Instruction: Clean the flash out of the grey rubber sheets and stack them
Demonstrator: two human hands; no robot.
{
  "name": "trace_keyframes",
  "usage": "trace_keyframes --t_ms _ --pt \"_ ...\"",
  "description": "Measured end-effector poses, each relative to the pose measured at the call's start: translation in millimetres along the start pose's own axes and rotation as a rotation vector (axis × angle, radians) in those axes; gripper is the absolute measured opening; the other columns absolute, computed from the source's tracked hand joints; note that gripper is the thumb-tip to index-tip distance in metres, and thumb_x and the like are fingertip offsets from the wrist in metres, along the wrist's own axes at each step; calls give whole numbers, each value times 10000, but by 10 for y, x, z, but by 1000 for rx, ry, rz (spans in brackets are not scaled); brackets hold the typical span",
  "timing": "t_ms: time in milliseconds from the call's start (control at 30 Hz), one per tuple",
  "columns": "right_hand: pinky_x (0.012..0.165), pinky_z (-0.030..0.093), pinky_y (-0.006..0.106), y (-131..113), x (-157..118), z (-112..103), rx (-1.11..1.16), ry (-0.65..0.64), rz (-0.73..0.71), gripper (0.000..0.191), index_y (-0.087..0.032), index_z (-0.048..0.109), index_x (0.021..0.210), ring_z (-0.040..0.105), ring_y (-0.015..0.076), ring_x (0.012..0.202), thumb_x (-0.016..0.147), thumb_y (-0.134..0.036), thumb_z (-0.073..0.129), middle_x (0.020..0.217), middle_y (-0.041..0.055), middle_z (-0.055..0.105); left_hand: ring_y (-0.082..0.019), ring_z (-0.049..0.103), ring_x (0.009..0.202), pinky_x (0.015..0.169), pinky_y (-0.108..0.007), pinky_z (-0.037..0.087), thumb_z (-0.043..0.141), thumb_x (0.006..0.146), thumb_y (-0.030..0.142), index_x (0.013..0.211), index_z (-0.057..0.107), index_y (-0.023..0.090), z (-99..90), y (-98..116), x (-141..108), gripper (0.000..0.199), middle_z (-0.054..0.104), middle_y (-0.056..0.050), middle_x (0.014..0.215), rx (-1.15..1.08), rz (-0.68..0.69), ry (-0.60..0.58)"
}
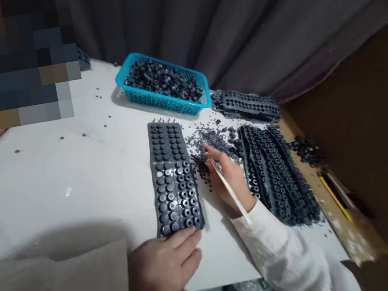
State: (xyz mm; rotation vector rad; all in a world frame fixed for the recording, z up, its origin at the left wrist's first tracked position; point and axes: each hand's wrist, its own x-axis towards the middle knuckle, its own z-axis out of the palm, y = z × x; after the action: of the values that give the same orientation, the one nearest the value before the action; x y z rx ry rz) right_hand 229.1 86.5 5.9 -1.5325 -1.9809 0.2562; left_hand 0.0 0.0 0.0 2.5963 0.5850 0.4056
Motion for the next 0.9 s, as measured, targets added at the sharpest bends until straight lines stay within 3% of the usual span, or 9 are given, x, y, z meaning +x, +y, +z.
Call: trace_keyframes --t_ms 100,200,333,467,633,733,833,900 --pt "1002 401 447 7 2 -31 46 23 16 155 -200 551 973 486 251 1222 915 -311 460 1290 120 552 -228 440 1255 874 -362 498 434 636 154 1184 520 132 -19 8 27 555 476 -94 1370 0 8 16" --pt "1051 350 459 -69 -2 -38 218 -73 -14 148 -214 544 988 424 237 1278 917 -321 471 1316 99 534 -230 440 1251 878 -356 491 443 645 150 1173 527 129 -14 6 37 535 491 -101 1355 4 15 46" --pt "1025 384 443 -185 -10 -7 402 -243 -71 107 -229 548 969 447 211 1254 919 -296 481 1201 72 625 -237 429 1256 882 -360 484 453 637 143 1178 522 128 3 -7 35 546 477 -104 1367 4 23 36" --pt "984 419 436 -183 -12 37 401 -275 -104 68 -222 556 936 457 210 1236 910 -248 499 1142 74 660 -232 439 1246 893 -355 477 462 640 142 1167 529 134 -5 -13 40 531 493 -99 1353 -15 19 33" --pt "950 448 425 -104 -1 99 232 -245 -254 78 -217 568 933 492 217 1189 909 -216 494 1149 62 660 -228 441 1241 888 -347 481 454 616 139 1163 534 147 -31 9 50 553 494 -85 1355 -31 -14 9" --pt "930 455 441 -41 19 122 68 -151 -315 126 -209 580 984 529 230 1127 916 -207 474 1206 79 628 -221 429 1251 916 -342 472 440 564 145 1166 530 140 -60 27 57 609 479 -85 1368 -48 -24 -22" --pt "907 470 431 0 47 111 39 10 -218 157 -205 564 1029 545 224 1088 925 -208 446 1242 109 595 -221 411 1267 932 -348 468 431 536 153 1174 522 141 -86 36 67 644 462 -78 1384 -55 -36 -58" --pt "939 458 424 -10 61 95 119 48 -148 144 -213 552 1024 532 215 1123 926 -224 447 1231 103 600 -228 405 1272 934 -351 470 435 540 156 1176 519 145 -85 36 73 641 456 -74 1390 -53 -45 -95"
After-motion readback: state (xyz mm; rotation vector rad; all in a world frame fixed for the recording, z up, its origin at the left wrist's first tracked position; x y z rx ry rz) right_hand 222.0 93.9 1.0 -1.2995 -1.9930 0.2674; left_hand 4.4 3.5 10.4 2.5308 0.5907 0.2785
